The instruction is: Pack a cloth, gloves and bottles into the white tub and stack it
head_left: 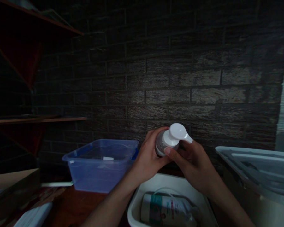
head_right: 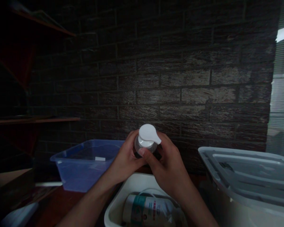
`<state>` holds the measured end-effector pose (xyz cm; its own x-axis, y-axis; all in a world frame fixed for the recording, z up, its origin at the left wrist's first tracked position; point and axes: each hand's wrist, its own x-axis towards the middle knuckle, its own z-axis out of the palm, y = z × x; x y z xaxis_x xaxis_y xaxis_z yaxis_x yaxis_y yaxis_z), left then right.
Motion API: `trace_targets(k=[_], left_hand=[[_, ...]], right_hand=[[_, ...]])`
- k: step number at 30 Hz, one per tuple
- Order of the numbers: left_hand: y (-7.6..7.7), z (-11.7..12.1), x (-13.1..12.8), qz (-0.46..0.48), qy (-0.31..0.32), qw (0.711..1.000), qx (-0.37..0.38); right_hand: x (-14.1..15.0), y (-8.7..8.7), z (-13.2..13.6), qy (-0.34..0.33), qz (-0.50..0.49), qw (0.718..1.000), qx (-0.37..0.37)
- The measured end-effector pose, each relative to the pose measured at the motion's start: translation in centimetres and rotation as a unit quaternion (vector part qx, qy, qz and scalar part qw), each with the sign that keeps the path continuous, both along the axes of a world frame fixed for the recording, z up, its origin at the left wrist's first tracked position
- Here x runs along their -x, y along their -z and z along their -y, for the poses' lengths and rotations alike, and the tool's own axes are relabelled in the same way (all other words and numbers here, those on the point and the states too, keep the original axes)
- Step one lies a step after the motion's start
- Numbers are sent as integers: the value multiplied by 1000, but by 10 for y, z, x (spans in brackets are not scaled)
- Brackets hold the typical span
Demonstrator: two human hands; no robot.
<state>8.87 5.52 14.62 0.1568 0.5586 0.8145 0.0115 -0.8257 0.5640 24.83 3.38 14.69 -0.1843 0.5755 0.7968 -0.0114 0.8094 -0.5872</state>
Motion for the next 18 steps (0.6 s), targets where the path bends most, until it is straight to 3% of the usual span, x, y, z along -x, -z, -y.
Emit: trace_targets(k=[3,7,9,13,18], left_hand=[[-2,3,2,8,37,999,29],[-7,6,7,25,139,985,99],[-8,7,11,51,188,971,136],[-6,7,17,100,252,945,182],[-2,2,21,93,237,950,180]], right_hand=[[1,-2,3,63,10,997,-32],[0,-6,7,135,25,988,-76],[-1,-6,8,110,5,991,-79],[0,-4,9,-3,6,1000,-16],[2,1,6,-44,11,999,7]])
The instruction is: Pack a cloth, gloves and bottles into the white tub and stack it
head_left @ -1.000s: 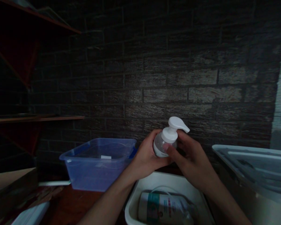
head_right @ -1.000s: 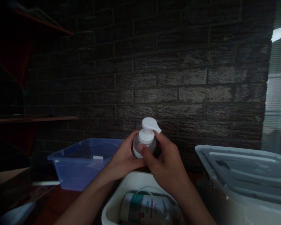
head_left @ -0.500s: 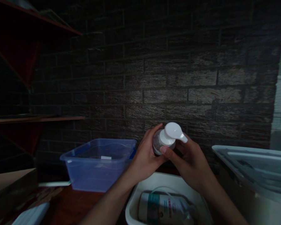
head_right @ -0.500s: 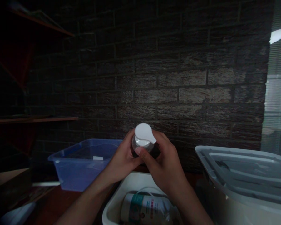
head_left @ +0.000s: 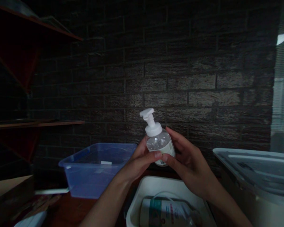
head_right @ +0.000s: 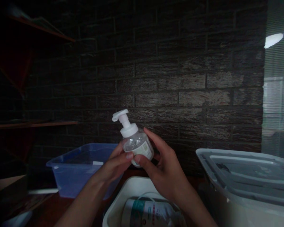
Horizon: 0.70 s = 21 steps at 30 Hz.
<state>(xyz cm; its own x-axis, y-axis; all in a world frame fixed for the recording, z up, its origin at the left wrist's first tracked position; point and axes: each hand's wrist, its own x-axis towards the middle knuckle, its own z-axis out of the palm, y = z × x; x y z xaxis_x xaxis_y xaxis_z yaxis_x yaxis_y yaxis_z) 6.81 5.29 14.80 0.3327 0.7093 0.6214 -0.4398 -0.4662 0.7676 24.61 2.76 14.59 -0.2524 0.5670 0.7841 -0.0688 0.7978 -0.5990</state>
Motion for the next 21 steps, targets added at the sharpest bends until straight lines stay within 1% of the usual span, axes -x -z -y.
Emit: trace_targets(k=[3,7,9,11,13,16,18,21], left_hand=[[-2,-2,0,-29,-58,997,-41],[-3,-3,-3,-53,-128,988,-66],[-3,-4,-7,-67,-134,985,-82],[-2,-5,-10,-81,-128,983,-104],[-1,-6,-12,-91,-133,979,-126],[0,-6,-11,-118,-170,964,-170],[0,-5,-8,-151,-193,944,-221],[-2,-3,-4,-211,-219,907,-292]], right_hand=[[1,3,-5,48,21,998,-39],[1,4,-10,158,56,979,-116],[0,3,-12,203,75,966,-143],[-2,2,-13,232,96,955,-157],[-3,1,-14,250,117,947,-164],[-4,1,-16,258,141,940,-172],[-4,2,-18,259,148,937,-181],[-3,5,-21,259,153,934,-192]])
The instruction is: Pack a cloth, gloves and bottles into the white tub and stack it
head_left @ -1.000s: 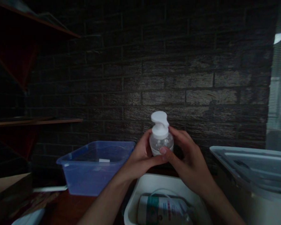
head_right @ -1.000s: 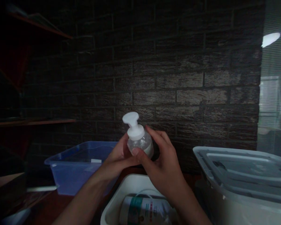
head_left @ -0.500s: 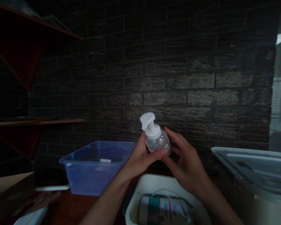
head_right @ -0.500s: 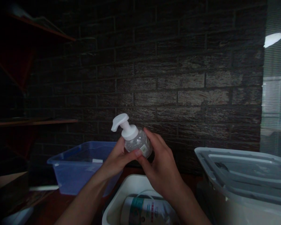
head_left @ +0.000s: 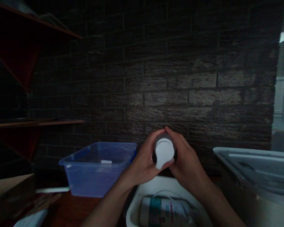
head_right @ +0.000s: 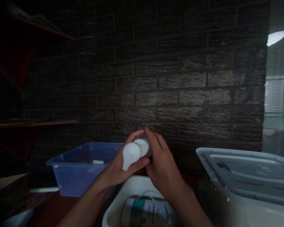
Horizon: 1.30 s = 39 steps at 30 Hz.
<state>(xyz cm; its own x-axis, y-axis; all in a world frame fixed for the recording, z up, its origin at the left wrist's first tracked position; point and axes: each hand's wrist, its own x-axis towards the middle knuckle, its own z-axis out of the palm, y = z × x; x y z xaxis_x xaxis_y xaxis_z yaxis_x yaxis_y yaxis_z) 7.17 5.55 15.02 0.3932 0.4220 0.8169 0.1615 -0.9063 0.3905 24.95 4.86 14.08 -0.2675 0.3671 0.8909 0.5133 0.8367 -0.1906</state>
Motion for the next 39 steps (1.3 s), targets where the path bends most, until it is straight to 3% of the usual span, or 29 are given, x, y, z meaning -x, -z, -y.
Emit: trace_targets(k=[12,26,39], left_hand=[[-2,5,-3,-49,-62,996,-35],[1,4,-5,-36,-48,998,22],[5,1,-7,22,-47,999,0]], right_hand=[[1,1,0,-6,-1,1000,11],[1,9,-7,9,14,1000,4],[3,5,1,21,24,999,16]])
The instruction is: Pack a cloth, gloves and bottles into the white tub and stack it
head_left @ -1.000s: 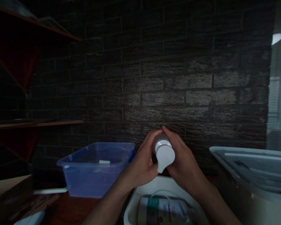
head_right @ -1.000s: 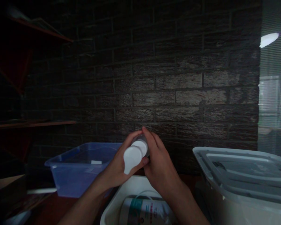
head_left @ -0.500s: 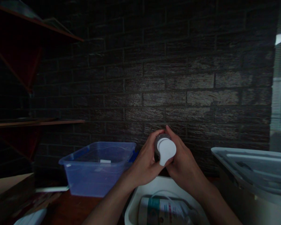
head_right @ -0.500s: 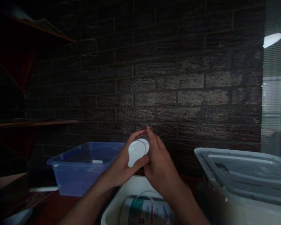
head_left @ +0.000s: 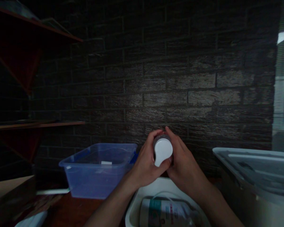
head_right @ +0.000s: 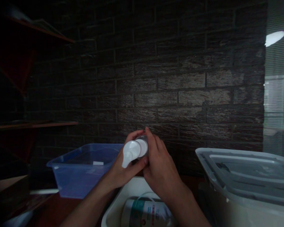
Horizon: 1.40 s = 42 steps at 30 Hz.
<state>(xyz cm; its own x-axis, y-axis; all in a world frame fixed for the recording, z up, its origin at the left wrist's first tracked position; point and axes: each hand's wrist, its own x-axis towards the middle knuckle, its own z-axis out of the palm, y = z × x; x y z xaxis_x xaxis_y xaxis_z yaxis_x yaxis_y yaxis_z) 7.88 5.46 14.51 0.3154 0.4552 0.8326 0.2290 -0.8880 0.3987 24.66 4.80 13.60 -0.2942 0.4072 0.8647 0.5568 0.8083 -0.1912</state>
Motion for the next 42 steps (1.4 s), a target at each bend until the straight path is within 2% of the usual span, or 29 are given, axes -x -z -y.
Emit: trace_targets(k=[5,10,15,19,22,26,30,36,42], left_hand=[[4,-2,-2,76,56,994,48],[3,-2,-11,207,132,962,121],[0,0,-13,214,142,956,144],[-4,3,-9,206,152,951,173],[-7,4,-8,225,155,945,178],[-9,2,-5,253,173,933,186],[-9,3,0,243,185,927,218],[-12,6,6,213,241,920,225],[-14,3,7,211,248,902,284]], right_hand=[[0,-4,5,25,7,1000,2],[0,-8,11,44,-31,998,-22],[0,-10,15,30,-58,998,-10],[2,-8,15,-26,-87,994,57],[5,-7,15,-90,-121,981,118],[7,-7,16,-216,-156,946,184],[8,-7,19,-291,-183,909,236],[6,-9,19,-327,-217,873,288],[7,-11,17,-300,-265,864,305]])
